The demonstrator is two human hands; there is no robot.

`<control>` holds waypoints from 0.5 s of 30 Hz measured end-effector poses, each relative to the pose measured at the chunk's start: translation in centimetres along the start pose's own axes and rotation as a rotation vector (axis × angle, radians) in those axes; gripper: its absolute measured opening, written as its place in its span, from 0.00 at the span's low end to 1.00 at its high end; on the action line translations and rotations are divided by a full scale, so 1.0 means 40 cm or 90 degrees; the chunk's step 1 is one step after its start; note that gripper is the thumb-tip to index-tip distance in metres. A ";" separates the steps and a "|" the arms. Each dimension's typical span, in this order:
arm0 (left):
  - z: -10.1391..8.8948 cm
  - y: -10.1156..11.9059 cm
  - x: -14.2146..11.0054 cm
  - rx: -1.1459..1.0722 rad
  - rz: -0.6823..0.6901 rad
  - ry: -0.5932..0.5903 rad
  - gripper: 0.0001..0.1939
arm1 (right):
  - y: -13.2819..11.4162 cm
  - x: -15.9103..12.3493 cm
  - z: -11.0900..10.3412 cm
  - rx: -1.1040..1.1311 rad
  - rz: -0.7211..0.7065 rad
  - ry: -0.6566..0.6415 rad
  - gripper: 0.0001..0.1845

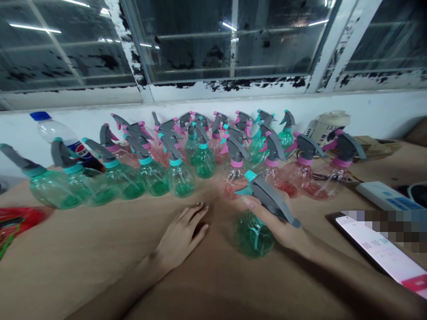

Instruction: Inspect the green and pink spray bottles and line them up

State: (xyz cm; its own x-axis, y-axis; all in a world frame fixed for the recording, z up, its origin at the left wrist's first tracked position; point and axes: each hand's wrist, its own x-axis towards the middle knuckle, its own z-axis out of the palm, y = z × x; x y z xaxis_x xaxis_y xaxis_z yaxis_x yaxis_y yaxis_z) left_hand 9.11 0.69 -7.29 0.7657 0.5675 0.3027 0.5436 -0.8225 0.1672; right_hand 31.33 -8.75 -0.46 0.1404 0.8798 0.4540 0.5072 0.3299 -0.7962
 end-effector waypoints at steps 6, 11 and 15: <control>0.004 -0.004 -0.002 0.002 0.000 -0.009 0.19 | 0.002 0.005 0.003 0.028 -0.014 0.015 0.11; 0.002 -0.003 -0.002 0.004 0.002 -0.001 0.19 | -0.009 0.013 -0.001 0.016 -0.013 0.010 0.08; -0.004 0.001 0.001 0.002 0.000 -0.003 0.18 | -0.021 0.020 -0.006 -0.013 -0.055 0.018 0.06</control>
State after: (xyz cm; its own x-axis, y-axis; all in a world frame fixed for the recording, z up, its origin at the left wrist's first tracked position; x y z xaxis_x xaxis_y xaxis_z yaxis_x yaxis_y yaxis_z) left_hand 9.13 0.69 -7.12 0.7672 0.5677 0.2985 0.5448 -0.8224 0.1639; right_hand 31.23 -8.41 0.68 0.1191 0.8383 0.5320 0.5359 0.3968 -0.7452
